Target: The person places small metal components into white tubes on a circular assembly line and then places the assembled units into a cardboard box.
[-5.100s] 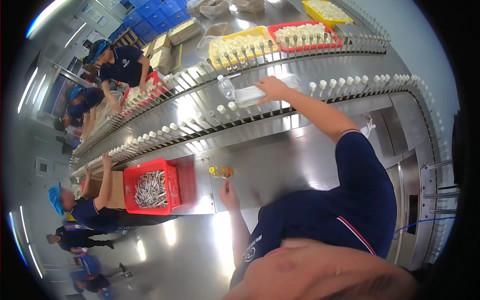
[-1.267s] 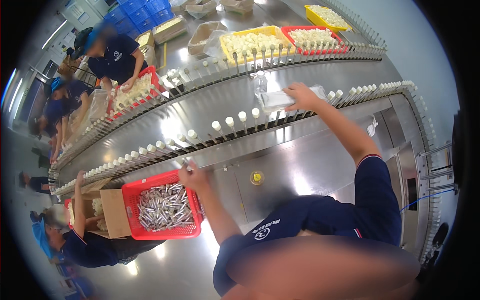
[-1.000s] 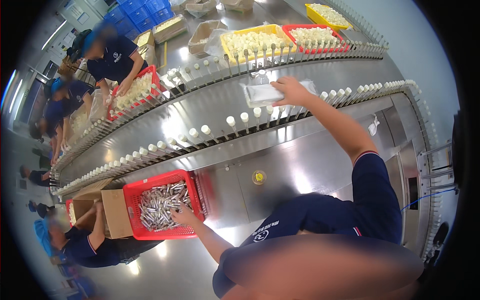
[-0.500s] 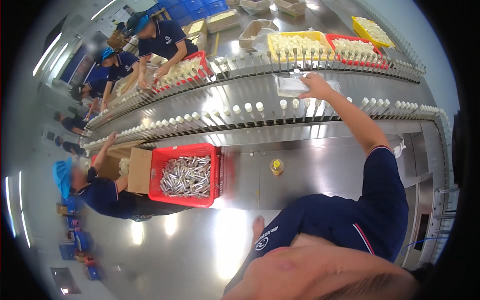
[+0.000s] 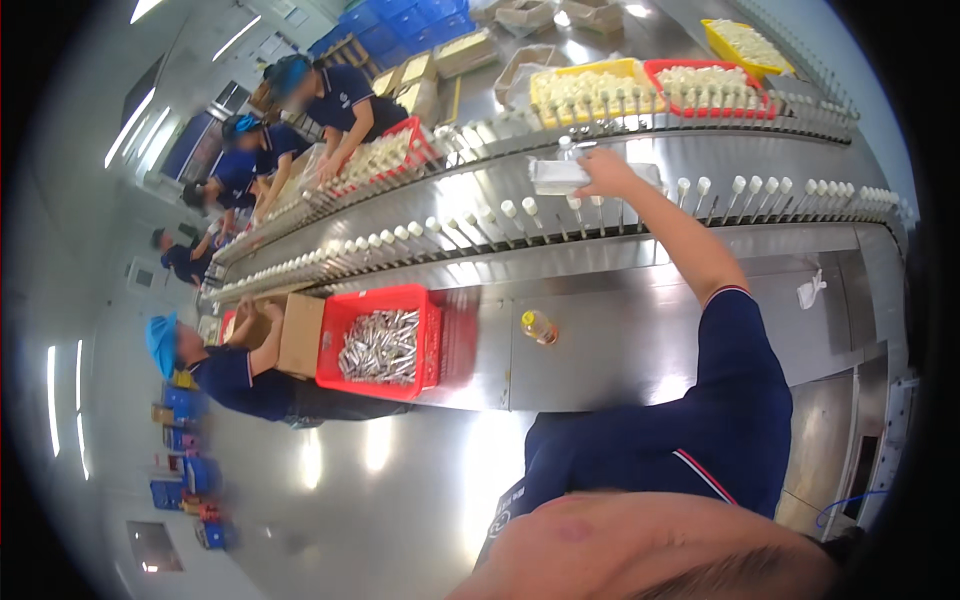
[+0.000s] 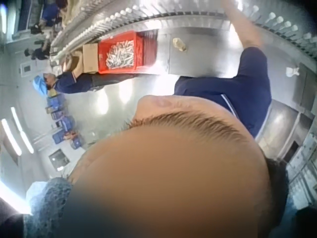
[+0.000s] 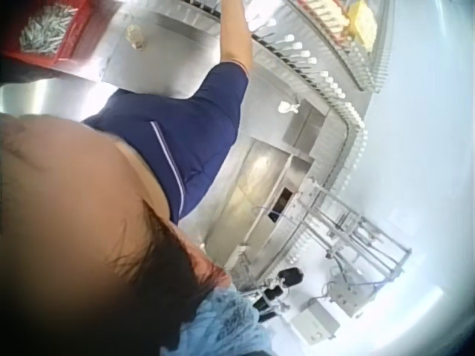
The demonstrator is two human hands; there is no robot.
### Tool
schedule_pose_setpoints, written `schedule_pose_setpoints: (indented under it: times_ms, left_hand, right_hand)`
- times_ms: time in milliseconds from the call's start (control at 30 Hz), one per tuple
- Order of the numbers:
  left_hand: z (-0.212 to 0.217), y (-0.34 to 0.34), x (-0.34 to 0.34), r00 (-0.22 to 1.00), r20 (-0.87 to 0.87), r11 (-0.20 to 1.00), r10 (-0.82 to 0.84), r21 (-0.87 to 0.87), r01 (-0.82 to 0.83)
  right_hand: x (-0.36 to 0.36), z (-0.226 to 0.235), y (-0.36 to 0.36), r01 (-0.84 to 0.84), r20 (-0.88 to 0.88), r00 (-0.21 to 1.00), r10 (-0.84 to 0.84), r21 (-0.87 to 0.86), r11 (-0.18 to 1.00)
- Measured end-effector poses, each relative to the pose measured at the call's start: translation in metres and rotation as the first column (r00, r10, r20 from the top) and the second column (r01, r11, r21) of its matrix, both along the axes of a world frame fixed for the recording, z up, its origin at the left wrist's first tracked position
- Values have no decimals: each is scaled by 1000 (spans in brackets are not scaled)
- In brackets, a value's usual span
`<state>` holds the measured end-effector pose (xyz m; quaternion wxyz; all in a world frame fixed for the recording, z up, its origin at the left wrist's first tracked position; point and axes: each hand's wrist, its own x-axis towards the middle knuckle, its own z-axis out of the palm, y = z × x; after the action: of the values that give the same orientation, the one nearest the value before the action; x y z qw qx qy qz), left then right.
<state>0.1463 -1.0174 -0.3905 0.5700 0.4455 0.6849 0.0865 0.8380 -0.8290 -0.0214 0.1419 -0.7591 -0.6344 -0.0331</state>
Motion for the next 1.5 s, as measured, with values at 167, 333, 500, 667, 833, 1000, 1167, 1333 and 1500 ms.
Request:
schedule_pose_setpoints:
  times_ms: [167, 333, 500, 667, 833, 1000, 1167, 1333, 1500]
  left_hand:
    - [-11, 7, -17, 996, 54, 998, 68, -17, -67]
    - [-39, 24, -56, 981, 118, 987, 152, -77, -144]
    - [-66, 47, -116, 932, 199, 951, 302, -137, -279]
    - [-74, 91, -189, 856, 324, 913, 403, -207, -351]
    - [-80, 159, -227, 784, 122, 760, 609, -372, -533]
    - [-79, 214, -256, 843, 351, 906, 408, -268, -327]
    - [-85, 247, -252, 882, 250, 901, 399, -287, -326]
    - [-86, 231, -234, 902, 263, 919, 342, -295, -263]
    - [-82, 200, -217, 916, 274, 933, 292, -292, -210]
  right_hand:
    - [-16, 5, 33, -87, 58, 995, 78, 168, 982]
    - [-47, -23, 68, -88, 34, 995, 90, -68, 994]
    - [-31, -18, 48, -8, -27, 1000, 5, -89, 996]
    - [-34, 2, 53, -4, 90, 996, 13, -93, 996]
    - [-87, 1, 104, 5, 52, 999, -11, 105, 994]
    - [-110, -26, 125, -8, -4, 1000, 8, -27, 1000]
    - [-94, -31, 99, 97, 3, 995, -97, -122, 988]
    - [-82, -35, 79, 164, 78, 984, -158, -76, 983]
    - [-111, -10, 109, 87, 136, 986, -99, 91, 992]
